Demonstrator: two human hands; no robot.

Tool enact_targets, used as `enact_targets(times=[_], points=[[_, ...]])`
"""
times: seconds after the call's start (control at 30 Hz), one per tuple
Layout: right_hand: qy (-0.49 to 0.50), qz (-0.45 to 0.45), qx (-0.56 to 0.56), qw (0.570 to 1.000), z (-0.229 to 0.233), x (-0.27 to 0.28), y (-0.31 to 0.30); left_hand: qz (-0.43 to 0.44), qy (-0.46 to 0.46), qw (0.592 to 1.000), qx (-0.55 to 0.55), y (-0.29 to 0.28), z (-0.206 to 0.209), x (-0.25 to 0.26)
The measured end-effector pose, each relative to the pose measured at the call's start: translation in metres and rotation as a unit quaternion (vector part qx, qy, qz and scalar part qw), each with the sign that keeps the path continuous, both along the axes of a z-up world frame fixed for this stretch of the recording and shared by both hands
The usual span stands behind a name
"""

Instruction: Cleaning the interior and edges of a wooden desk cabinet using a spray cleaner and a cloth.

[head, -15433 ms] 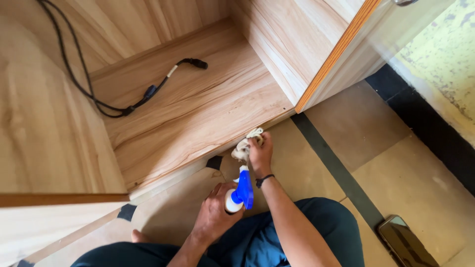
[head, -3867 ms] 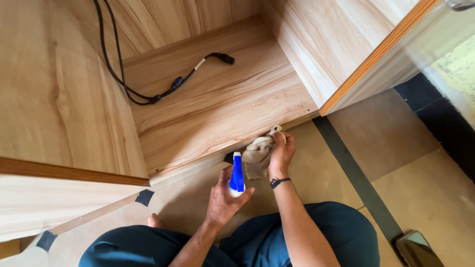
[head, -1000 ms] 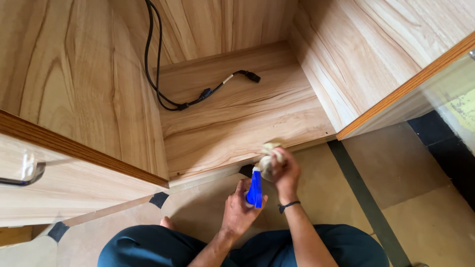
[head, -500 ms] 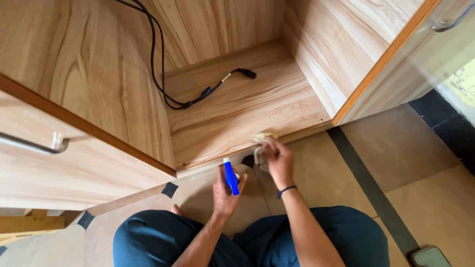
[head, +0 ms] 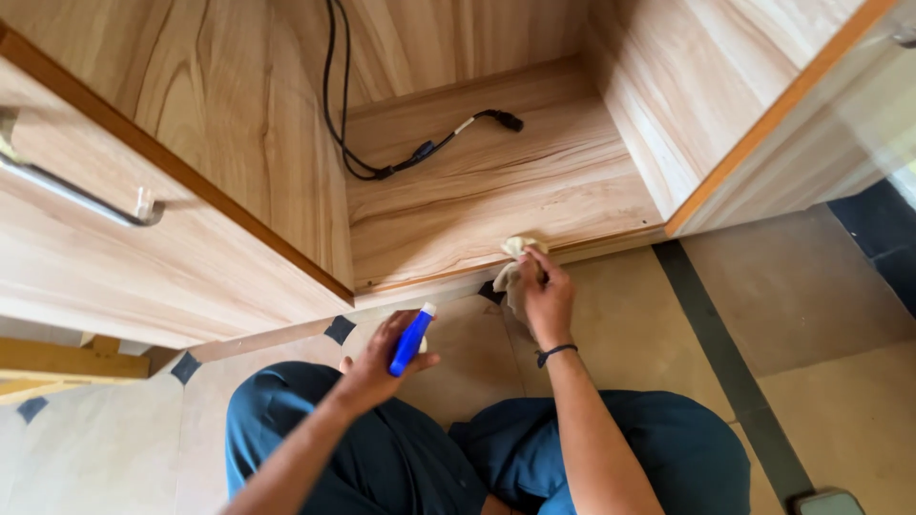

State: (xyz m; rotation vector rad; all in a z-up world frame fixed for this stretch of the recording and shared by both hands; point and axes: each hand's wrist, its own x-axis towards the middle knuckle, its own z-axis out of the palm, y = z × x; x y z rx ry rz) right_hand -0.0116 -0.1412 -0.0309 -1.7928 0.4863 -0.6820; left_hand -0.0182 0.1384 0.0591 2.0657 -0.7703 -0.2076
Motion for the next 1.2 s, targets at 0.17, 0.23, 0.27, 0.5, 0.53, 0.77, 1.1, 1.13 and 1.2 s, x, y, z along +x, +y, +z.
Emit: enact_targets(times=[0.17,0.23,0.27,0.5,0.53,0.77,1.1,1.13,1.2], points=[[0.008,0.079,0.052,0.995,-0.014,0.011,0.012,-0.079,0.030,0.995,0.043,0.032,0.006,0.028],[-0.072,0.041,-0.019,0.996,-0.018,0.016,0.002,0.006,0.129,0.986,0.102,0.032,-0.009,0.036],[-0.076,0.039,-0.022,0.996,-0.020,0.019,0.001,0.005,0.124,0.987,0.100,0.026,-0.003,0.037],[0.017,0.054,0.002,0.998,-0.011,0.025,0.024,-0.065,0.108,0.992,-0.001,0.019,0.001,0.041],[-0.060,0.110,-0.007,0.992,-0.017,0.028,0.025,-0.046,0.166,0.985,0.031,0.017,0.003,0.043],[-0.061,-0.009,-0.006,0.998,-0.019,0.034,0.031,-0.102,0.142,0.983,0.050,0.018,-0.010,0.052],[-0.051,0.041,0.005,0.998,-0.029,0.032,0.034,-0.046,0.119,0.983,0.129,0.028,-0.019,0.053],[-0.101,0.016,0.000,0.995,-0.037,0.032,0.029,-0.026,0.123,0.977,0.171,0.031,-0.025,0.052],[-0.021,0.019,-0.014,1.000,-0.015,0.028,0.042,-0.002,0.103,0.981,0.162,0.035,-0.027,0.050]])
